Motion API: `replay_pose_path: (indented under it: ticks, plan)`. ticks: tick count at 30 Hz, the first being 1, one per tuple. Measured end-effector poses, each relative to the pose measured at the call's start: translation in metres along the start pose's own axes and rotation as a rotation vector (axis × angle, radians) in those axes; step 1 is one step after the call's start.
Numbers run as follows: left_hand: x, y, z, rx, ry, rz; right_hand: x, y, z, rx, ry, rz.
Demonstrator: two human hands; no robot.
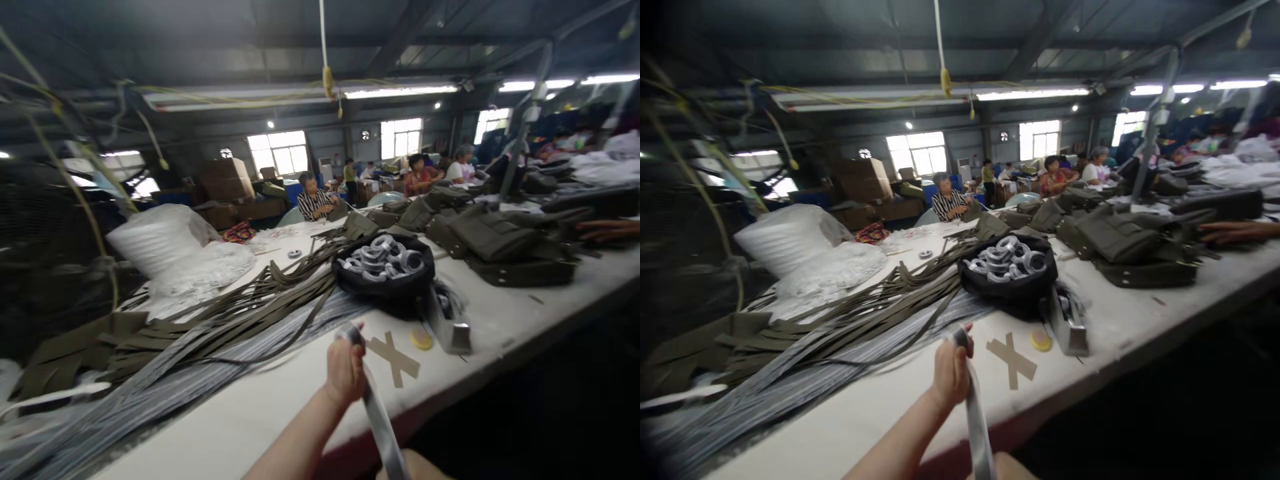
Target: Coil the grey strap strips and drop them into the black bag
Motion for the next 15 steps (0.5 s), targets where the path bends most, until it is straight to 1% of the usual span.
replay_pose_path:
  ticks: [1, 2, 3, 4, 5, 6, 7, 8, 9, 10, 11, 12, 13, 14, 15]
  plan:
    - [-0.003, 0.000, -0.010, 0.074, -0.013, -0.064, -0.003, 0.010, -0.002, 0.051, -0.012, 0.019]
    - [-0.010, -0.004, -0.019, 0.128, -0.028, -0.155, -0.004, 0.023, -0.004, 0.099, -0.025, 0.059]
    - [-0.020, -0.009, -0.026, 0.165, -0.025, -0.254, -0.003, 0.039, -0.005, 0.158, -0.011, 0.123]
    - [-0.031, -0.015, -0.031, 0.189, 0.003, -0.351, 0.000, 0.061, -0.004, 0.166, -0.010, 0.253]
    - [-0.043, -0.020, -0.036, 0.194, 0.064, -0.435, 0.003, 0.083, 0.001, 0.122, -0.025, 0.380]
    - [-0.054, -0.024, -0.038, 0.179, 0.155, -0.500, 0.005, 0.103, 0.007, 0.038, -0.048, 0.518]
    - [-0.065, -0.026, -0.039, 0.143, 0.276, -0.546, 0.005, 0.120, 0.011, -0.076, -0.042, 0.652]
    - [-0.075, -0.027, -0.038, 0.082, 0.427, -0.580, 0.006, 0.128, 0.011, -0.177, 0.005, 0.726]
    - [-0.084, -0.028, -0.034, -0.004, 0.602, -0.606, 0.010, 0.124, 0.010, -0.239, 0.071, 0.695]
    - [-0.093, -0.029, -0.028, -0.111, 0.784, -0.623, 0.016, 0.111, 0.010, -0.276, 0.137, 0.601]
    - [-0.097, -0.030, -0.019, -0.228, 0.946, -0.621, 0.021, 0.092, 0.011, -0.280, 0.181, 0.463]
    - [-0.098, -0.031, -0.009, -0.345, 1.064, -0.604, 0.026, 0.070, 0.014, -0.266, 0.186, 0.328]
    - [-0.092, -0.031, 0.001, -0.448, 1.117, -0.566, 0.028, 0.049, 0.019, -0.252, 0.149, 0.235]
    - [-0.081, -0.028, 0.007, -0.517, 1.088, -0.499, 0.030, 0.032, 0.025, -0.244, 0.085, 0.176]
    - [-0.064, -0.023, 0.010, -0.535, 0.979, -0.404, 0.030, 0.017, 0.031, -0.232, 0.012, 0.146]
Point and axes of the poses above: each hand's wrist, its own x-axis towards the middle knuckle, its own y-axis out of the back of the hand, z = x × y, the point moved 7 cm from there along x, towards the middle knuckle, and after that the axes turned 13 degrees about z, right-handed, at the moved point
